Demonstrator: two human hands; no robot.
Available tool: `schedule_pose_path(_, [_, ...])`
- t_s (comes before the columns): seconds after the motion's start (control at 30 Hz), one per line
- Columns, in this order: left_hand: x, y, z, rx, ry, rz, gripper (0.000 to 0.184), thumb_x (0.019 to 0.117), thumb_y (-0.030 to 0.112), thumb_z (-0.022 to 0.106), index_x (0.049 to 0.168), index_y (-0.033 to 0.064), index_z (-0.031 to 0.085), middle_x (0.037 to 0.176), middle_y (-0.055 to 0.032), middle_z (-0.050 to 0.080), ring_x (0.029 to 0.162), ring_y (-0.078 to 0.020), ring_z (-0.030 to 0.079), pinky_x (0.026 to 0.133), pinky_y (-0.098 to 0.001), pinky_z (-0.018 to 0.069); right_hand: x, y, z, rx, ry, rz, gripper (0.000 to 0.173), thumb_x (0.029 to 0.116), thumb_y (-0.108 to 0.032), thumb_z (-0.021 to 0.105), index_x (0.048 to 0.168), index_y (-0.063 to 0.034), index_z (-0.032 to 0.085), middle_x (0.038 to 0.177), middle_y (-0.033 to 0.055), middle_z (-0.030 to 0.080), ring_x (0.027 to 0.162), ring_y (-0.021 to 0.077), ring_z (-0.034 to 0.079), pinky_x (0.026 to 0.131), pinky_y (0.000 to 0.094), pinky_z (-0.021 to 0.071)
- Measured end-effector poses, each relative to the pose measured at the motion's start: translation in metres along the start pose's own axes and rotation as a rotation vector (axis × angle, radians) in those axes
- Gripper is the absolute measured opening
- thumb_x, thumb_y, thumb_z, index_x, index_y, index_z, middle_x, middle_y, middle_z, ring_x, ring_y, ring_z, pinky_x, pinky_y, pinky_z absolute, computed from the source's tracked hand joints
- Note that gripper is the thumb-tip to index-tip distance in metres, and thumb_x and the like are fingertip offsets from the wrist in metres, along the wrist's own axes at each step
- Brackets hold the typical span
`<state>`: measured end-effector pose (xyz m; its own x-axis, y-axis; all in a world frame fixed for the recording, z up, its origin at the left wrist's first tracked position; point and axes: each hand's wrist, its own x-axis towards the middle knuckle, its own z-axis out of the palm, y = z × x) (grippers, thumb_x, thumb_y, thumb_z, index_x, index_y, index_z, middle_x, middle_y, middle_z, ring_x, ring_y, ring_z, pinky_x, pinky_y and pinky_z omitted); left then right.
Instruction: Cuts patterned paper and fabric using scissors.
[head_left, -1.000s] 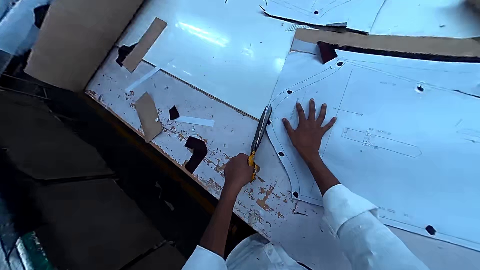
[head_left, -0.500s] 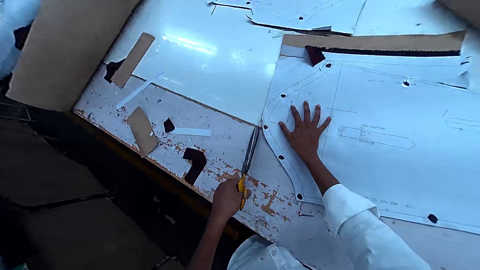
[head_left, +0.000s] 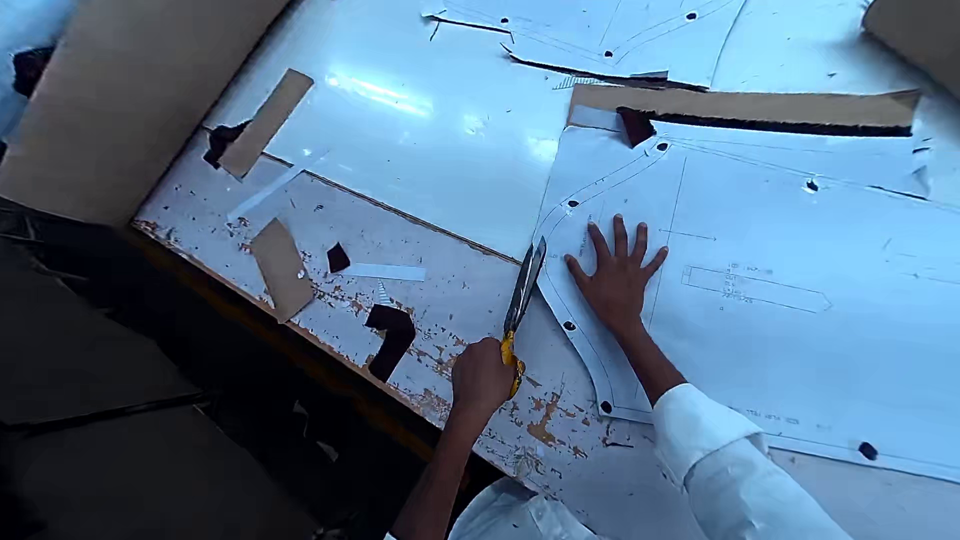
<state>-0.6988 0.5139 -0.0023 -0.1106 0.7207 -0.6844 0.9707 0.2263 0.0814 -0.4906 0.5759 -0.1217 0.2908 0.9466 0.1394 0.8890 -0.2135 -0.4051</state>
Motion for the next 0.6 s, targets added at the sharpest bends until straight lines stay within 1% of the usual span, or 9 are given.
schedule_pose_path(0.17, [0.002, -0.006, -0.001, 0.018, 0.013, 0.000, 0.023, 0.0992, 0.026, 0.069, 0.100, 0.0028, 0.072, 0.093, -0.0172, 0.071, 0.093, -0.0357, 0.069, 0.084, -0.0566, 0.0539, 0.001, -0.001, 0.000, -0.028, -0.034, 0.024, 0.074, 0.0933, -0.077, 0.040, 0.154, -0.0342, 0.047, 0.167, 0.0093, 0.032, 0.155, 0.0466, 0.017, 0.111, 0.0835, 0.0052])
schedule_pose_path(0.27, [0.006, -0.016, -0.004, -0.025, -0.005, 0.019, 0.024, 0.0978, 0.029, 0.072, 0.092, 0.0057, 0.072, 0.082, -0.0122, 0.069, 0.081, -0.0298, 0.068, 0.077, -0.0535, 0.0542, 0.001, -0.002, 0.000, -0.027, -0.040, 0.035, 0.073, 0.0935, -0.076, 0.040, 0.154, -0.0351, 0.046, 0.167, 0.0083, 0.032, 0.155, 0.0454, 0.016, 0.112, 0.0828, 0.0041])
schedule_pose_path(0.3, [0.007, -0.018, -0.005, -0.029, -0.014, 0.021, 0.023, 0.0970, 0.029, 0.073, 0.093, 0.0068, 0.073, 0.081, -0.0105, 0.069, 0.079, -0.0279, 0.068, 0.077, -0.0525, 0.0546, 0.001, -0.003, 0.000, -0.027, -0.050, 0.041, 0.074, 0.0937, -0.076, 0.040, 0.155, -0.0355, 0.045, 0.167, 0.0079, 0.031, 0.155, 0.0450, 0.015, 0.112, 0.0825, 0.0035])
schedule_pose_path(0.33, [0.007, -0.017, -0.007, -0.014, -0.019, 0.019, 0.022, 0.0971, 0.029, 0.073, 0.095, 0.0071, 0.074, 0.082, -0.0103, 0.070, 0.080, -0.0278, 0.067, 0.078, -0.0522, 0.0543, 0.001, -0.003, 0.000, -0.026, -0.048, 0.042, 0.074, 0.0936, -0.076, 0.040, 0.155, -0.0356, 0.045, 0.167, 0.0077, 0.031, 0.156, 0.0449, 0.016, 0.112, 0.0824, 0.0033])
schedule_pose_path(0.4, [0.008, -0.016, -0.008, 0.021, -0.001, 0.019, 0.019, 0.0965, 0.026, 0.074, 0.094, 0.0069, 0.073, 0.082, -0.0110, 0.069, 0.080, -0.0287, 0.067, 0.077, -0.0527, 0.0540, 0.001, -0.003, -0.001, -0.026, -0.061, 0.045, 0.073, 0.0940, -0.076, 0.039, 0.155, -0.0360, 0.045, 0.168, 0.0069, 0.030, 0.156, 0.0442, 0.014, 0.112, 0.0821, 0.0023])
schedule_pose_path(0.5, [0.010, -0.014, -0.006, 0.037, 0.037, 0.019, 0.019, 0.0950, 0.025, 0.076, 0.095, 0.0066, 0.074, 0.084, -0.0123, 0.070, 0.083, -0.0304, 0.068, 0.078, -0.0539, 0.0541, 0.001, -0.003, -0.001, -0.019, -0.060, 0.043, 0.072, 0.0945, -0.075, 0.039, 0.155, -0.0359, 0.045, 0.168, 0.0068, 0.030, 0.156, 0.0443, 0.015, 0.113, 0.0813, 0.0033])
schedule_pose_path(0.6, [0.012, -0.014, -0.004, 0.050, 0.054, 0.007, 0.017, 0.0937, 0.024, 0.078, 0.099, 0.0075, 0.075, 0.087, -0.0122, 0.071, 0.086, -0.0308, 0.069, 0.080, -0.0550, 0.0547, 0.001, -0.004, -0.002, -0.013, -0.063, 0.050, 0.071, 0.0949, -0.075, 0.039, 0.155, -0.0368, 0.044, 0.168, 0.0063, 0.030, 0.156, 0.0441, 0.015, 0.113, 0.0811, 0.0030])
